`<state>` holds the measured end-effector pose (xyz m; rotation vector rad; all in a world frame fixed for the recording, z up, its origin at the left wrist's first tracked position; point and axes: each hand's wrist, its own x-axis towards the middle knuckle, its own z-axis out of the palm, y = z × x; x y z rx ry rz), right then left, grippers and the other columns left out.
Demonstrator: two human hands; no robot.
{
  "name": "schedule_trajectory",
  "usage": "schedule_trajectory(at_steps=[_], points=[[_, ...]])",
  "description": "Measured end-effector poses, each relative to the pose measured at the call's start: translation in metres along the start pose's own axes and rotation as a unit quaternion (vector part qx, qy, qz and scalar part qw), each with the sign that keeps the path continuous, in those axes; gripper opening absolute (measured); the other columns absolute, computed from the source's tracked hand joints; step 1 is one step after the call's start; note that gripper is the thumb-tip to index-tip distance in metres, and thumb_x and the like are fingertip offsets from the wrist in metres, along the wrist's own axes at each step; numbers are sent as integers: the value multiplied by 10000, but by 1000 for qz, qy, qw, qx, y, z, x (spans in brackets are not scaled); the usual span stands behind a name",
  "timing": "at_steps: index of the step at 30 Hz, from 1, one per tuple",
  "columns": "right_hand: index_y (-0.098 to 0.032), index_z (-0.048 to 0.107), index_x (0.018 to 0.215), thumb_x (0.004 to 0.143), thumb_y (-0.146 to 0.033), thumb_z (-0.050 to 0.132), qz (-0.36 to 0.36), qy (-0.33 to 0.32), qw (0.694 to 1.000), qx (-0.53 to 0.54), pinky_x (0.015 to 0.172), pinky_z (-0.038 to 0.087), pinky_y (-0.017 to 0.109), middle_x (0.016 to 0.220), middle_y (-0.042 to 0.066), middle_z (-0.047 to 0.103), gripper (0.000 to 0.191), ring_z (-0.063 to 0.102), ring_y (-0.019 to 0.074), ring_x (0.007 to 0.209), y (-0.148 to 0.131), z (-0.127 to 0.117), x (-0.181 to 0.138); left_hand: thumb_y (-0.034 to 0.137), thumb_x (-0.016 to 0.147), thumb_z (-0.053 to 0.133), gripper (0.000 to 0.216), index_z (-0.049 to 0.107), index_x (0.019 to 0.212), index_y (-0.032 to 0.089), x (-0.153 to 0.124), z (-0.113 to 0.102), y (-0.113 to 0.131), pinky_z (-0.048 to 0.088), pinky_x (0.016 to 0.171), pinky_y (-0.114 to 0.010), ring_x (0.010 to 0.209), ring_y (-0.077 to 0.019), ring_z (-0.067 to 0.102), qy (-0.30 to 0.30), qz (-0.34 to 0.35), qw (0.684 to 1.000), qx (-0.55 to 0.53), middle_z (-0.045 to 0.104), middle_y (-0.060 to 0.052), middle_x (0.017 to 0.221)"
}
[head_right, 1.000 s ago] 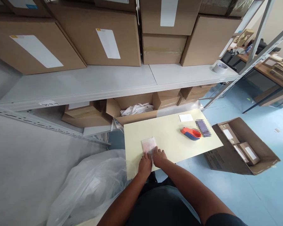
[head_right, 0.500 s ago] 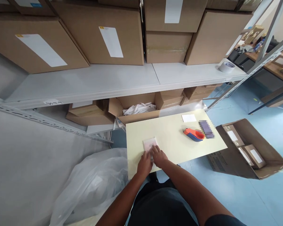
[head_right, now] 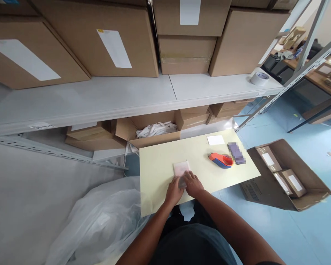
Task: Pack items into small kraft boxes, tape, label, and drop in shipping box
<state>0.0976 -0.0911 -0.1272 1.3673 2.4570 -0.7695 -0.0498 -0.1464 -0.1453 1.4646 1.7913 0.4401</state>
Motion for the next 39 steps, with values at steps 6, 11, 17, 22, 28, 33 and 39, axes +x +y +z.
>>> schedule_trajectory(at_steps=[6,11,17,22,28,33,39], points=[[-149,374,1561,819,-152,617,28,4,1000,3,1190,308,487,1693,160,194,781,258,365,1517,38,-12,-9,129,805,617,644,513,1438,173,14,23,26,322,1219,-430,1526,-279,299,-18,5,1000,-1,386,-146,1615],[-131,444,1511,812,-178,645,-13,-1,1000,18,1167,366,475,1674,185,241,728,344,366,1474,58,-26,-12,137,798,615,611,541,1404,175,24,34,37,323,1219,-431,1519,-264,318,-7,3,1000,14,414,-149,1598],[-152,418,1514,834,-216,614,-56,-7,996,68,1131,419,456,1677,181,233,711,483,345,1388,82,-44,-14,140,807,571,632,515,1434,199,31,41,41,332,1217,-419,1503,-262,347,33,-28,999,29,474,-118,1561],[-172,444,1490,827,-191,607,-45,-12,989,142,1112,441,426,1642,173,310,682,549,319,1338,95,-49,-15,116,793,556,653,521,1439,204,32,44,52,345,1208,-408,1455,-258,424,53,-50,997,29,535,-104,1511],[-176,505,1453,810,-163,624,-28,2,959,283,1131,429,401,1530,166,479,654,559,281,1330,105,-42,-8,118,782,590,646,532,1419,207,38,48,65,356,1191,-402,1439,-259,445,61,-76,994,51,559,-102,1487],[-181,560,1410,771,-101,616,7,11,925,379,1150,404,407,1472,138,553,646,556,276,1330,116,-39,2,129,785,572,633,525,1414,188,36,45,68,363,1182,-397,1419,-263,464,79,-98,991,42,547,-118,1488],[-205,540,1419,804,-160,603,92,-7,889,448,1084,458,422,1361,120,652,620,599,293,1287,126,-33,13,141,796,552,638,504,1432,146,26,51,73,359,1186,-396,1403,-268,475,104,-111,988,38,547,-143,1474]])
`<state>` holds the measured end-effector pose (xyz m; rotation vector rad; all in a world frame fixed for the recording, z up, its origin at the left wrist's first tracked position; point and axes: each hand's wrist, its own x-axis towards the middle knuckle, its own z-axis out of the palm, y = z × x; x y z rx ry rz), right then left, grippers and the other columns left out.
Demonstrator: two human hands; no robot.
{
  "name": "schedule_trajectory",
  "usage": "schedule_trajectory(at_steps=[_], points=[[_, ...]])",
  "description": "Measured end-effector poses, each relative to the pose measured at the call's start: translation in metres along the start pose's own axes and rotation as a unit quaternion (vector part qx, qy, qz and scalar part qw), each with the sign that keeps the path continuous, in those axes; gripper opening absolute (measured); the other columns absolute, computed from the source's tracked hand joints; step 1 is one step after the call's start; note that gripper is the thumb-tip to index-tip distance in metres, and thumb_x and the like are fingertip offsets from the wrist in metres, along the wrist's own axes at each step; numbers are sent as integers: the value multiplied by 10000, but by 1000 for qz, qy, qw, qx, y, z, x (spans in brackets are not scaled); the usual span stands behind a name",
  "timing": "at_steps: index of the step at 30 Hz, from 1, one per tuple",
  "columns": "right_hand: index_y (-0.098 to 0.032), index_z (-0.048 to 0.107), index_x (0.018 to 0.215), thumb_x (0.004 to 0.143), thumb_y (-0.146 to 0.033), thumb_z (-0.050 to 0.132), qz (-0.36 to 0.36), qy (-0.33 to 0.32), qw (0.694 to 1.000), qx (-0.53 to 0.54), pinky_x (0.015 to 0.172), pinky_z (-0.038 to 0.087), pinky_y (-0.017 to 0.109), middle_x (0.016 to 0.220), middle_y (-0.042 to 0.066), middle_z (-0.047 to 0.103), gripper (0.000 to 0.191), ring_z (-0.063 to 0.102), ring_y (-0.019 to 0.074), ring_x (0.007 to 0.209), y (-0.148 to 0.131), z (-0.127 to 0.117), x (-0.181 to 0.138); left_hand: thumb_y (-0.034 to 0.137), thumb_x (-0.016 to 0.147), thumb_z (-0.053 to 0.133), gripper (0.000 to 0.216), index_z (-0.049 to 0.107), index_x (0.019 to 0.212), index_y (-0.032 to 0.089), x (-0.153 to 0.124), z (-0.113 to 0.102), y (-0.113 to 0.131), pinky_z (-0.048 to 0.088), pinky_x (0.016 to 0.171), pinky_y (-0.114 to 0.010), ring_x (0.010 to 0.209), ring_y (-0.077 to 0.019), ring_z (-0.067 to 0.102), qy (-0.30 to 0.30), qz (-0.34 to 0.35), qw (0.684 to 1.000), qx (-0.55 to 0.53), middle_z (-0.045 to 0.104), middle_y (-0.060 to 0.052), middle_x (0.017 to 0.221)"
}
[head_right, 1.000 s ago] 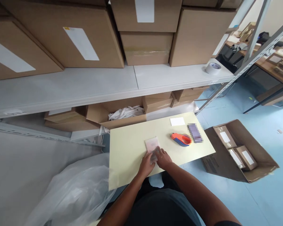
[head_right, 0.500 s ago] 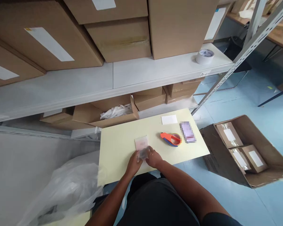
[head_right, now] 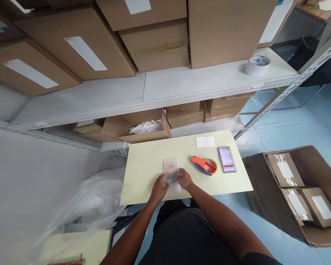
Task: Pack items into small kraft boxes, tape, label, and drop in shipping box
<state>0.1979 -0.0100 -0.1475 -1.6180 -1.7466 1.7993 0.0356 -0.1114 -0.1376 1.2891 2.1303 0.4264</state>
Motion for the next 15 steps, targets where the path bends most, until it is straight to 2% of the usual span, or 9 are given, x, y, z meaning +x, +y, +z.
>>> schedule_trajectory(at_steps=[8,15], points=[[-158,577,1386,768,-209,678,33,-22,992,119,1059,481,421,1348,148,658,628,610,303,1275,-1,4,1,171,823,550,654,456,1471,171,-9,14,-3,371,1178,-431,1422,-282,458,0,-30,1000,3,530,-136,1499],[-175,621,1338,739,-217,736,56,-12,983,177,1081,459,399,1336,128,666,611,608,289,1272,-1,0,0,202,848,522,611,465,1454,150,-5,19,-15,379,1176,-428,1402,-284,484,10,-8,1000,14,543,-146,1483]])
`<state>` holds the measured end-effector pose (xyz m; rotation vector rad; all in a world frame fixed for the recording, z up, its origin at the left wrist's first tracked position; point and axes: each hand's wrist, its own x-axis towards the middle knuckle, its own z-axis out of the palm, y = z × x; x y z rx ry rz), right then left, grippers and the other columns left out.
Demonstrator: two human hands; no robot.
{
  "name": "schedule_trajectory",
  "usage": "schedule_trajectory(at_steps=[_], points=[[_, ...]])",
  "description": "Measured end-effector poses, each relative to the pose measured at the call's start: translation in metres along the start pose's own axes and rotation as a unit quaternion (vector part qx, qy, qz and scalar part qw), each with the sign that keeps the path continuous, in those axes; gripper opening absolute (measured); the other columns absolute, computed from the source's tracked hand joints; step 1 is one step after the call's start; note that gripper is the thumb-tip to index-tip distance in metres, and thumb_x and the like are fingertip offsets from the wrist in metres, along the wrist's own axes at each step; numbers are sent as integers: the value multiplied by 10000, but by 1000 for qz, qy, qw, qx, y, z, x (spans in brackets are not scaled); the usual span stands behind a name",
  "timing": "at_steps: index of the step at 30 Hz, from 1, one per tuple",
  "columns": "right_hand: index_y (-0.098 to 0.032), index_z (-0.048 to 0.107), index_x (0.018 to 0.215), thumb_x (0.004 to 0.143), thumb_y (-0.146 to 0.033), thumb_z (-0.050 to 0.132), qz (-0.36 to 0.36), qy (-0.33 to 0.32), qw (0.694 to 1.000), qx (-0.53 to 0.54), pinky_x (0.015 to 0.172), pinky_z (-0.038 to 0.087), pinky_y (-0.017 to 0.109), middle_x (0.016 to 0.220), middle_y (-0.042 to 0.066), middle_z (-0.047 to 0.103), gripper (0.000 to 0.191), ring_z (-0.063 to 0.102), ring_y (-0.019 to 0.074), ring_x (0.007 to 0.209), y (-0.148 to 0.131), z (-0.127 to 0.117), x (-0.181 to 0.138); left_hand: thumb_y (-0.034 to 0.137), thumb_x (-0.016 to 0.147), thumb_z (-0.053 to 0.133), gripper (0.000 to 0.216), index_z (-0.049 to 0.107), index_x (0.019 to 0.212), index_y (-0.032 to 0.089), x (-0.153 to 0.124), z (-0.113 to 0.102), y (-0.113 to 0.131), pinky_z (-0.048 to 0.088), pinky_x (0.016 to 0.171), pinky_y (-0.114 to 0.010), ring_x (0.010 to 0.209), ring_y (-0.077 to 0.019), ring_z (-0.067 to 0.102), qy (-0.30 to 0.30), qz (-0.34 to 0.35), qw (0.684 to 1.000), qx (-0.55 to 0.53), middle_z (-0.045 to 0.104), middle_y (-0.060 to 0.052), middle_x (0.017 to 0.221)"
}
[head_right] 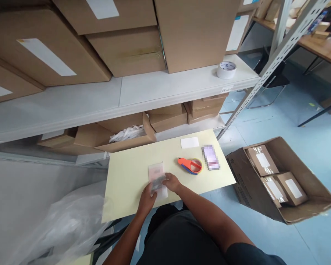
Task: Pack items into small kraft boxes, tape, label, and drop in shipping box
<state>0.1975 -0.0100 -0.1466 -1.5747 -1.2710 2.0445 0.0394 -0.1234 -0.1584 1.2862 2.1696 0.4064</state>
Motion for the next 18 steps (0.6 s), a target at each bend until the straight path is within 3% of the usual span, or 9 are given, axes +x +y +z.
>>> schedule_trajectory(at_steps=[4,12,18], points=[[-200,620,1337,760,-238,733,20,0,999,31,1081,449,374,1366,114,646,589,590,269,1290,-2,-5,-5,211,867,509,631,413,1487,147,-5,-2,-2,396,1165,-412,1395,-271,498,-17,-5,1000,5,505,-155,1523],[-225,601,1345,856,-449,671,73,-27,995,70,928,506,409,1246,110,701,542,646,270,1159,-10,-5,-10,220,883,514,686,323,1539,154,-11,-9,10,417,1137,-375,1413,-262,484,-55,-17,997,57,446,-145,1578],[-244,661,1251,856,-481,679,75,-26,994,75,963,484,404,1273,87,687,461,625,266,1180,-11,-2,-13,206,870,523,717,301,1551,175,-11,-11,11,394,1148,-373,1423,-257,473,-64,-18,996,61,442,-139,1584]])
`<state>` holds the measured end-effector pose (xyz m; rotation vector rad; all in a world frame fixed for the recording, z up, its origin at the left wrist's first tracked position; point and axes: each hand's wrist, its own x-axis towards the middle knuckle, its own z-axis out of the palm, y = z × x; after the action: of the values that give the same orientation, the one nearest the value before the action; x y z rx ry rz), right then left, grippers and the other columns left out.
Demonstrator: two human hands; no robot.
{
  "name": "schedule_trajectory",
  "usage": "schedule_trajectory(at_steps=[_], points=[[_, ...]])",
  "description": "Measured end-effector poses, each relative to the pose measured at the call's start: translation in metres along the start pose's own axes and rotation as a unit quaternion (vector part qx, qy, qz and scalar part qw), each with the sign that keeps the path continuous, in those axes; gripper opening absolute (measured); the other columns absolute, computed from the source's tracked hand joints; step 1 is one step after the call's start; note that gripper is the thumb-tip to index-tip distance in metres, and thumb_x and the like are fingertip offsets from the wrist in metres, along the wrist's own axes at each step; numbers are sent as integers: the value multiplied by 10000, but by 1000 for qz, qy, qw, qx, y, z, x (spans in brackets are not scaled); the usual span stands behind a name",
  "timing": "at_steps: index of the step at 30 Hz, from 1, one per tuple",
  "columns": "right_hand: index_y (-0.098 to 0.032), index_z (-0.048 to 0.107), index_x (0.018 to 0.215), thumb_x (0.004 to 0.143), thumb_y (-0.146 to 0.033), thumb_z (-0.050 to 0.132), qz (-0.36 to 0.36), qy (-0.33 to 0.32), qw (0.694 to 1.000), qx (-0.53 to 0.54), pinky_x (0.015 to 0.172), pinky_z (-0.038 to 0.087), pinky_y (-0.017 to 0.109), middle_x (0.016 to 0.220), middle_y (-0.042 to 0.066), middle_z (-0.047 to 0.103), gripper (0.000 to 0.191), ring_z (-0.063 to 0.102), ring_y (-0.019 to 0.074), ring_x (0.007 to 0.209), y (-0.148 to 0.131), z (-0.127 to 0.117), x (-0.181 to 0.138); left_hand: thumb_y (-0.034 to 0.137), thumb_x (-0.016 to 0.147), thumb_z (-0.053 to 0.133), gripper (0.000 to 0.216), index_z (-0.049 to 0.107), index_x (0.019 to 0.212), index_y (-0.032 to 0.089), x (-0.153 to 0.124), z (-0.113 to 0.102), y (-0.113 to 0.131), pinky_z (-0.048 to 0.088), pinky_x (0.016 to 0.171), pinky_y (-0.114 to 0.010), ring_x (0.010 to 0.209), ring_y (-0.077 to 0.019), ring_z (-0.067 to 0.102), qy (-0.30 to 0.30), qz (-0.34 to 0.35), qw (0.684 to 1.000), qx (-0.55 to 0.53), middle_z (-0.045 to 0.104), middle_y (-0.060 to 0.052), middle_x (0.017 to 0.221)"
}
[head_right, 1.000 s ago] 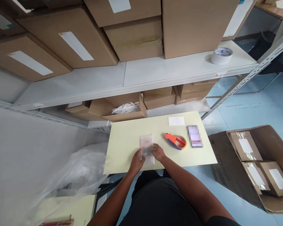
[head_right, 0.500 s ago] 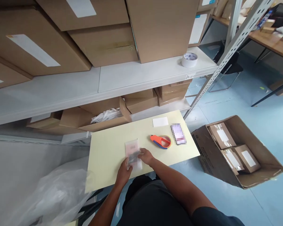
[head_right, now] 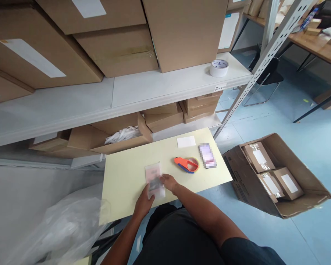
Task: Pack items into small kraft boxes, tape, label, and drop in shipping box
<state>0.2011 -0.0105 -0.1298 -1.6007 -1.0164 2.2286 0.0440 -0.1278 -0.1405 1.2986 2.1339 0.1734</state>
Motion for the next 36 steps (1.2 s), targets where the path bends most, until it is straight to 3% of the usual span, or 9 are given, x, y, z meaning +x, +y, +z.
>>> schedule_trajectory(at_steps=[5,9,17,27,36], points=[[-240,696,1151,892,-497,621,-5,-14,1000,3,962,473,406,1228,82,709,372,625,265,1174,0,-4,-6,213,860,536,743,301,1564,172,-1,-2,5,412,1123,-372,1407,-269,485,-3,-10,1000,4,445,-140,1582],[-230,667,1190,911,-501,577,-1,-23,1000,12,959,462,424,1269,95,692,399,624,264,1192,0,-7,-6,221,868,532,738,311,1568,138,-2,-7,9,393,1138,-359,1415,-271,469,-23,-10,1000,14,422,-149,1596],[-225,674,1124,844,-456,654,15,-26,999,28,990,431,434,1281,104,688,363,634,261,1186,0,-9,-3,203,869,551,699,381,1544,139,-2,-10,13,359,1169,-377,1449,-279,425,-27,-17,999,35,438,-157,1582],[-213,647,1132,843,-398,625,37,-44,997,46,971,451,381,1285,111,689,344,665,222,1137,0,-13,3,162,843,561,704,415,1532,170,-6,-11,14,360,1172,-386,1453,-290,409,-30,-6,998,45,430,-142,1588],[-211,657,1123,821,-385,653,39,-31,998,32,962,468,390,1280,120,690,348,671,237,1128,-2,-13,0,116,836,516,644,477,1478,148,-4,-3,32,486,1015,-424,1289,-353,518,-12,-7,990,139,482,-213,1497]])
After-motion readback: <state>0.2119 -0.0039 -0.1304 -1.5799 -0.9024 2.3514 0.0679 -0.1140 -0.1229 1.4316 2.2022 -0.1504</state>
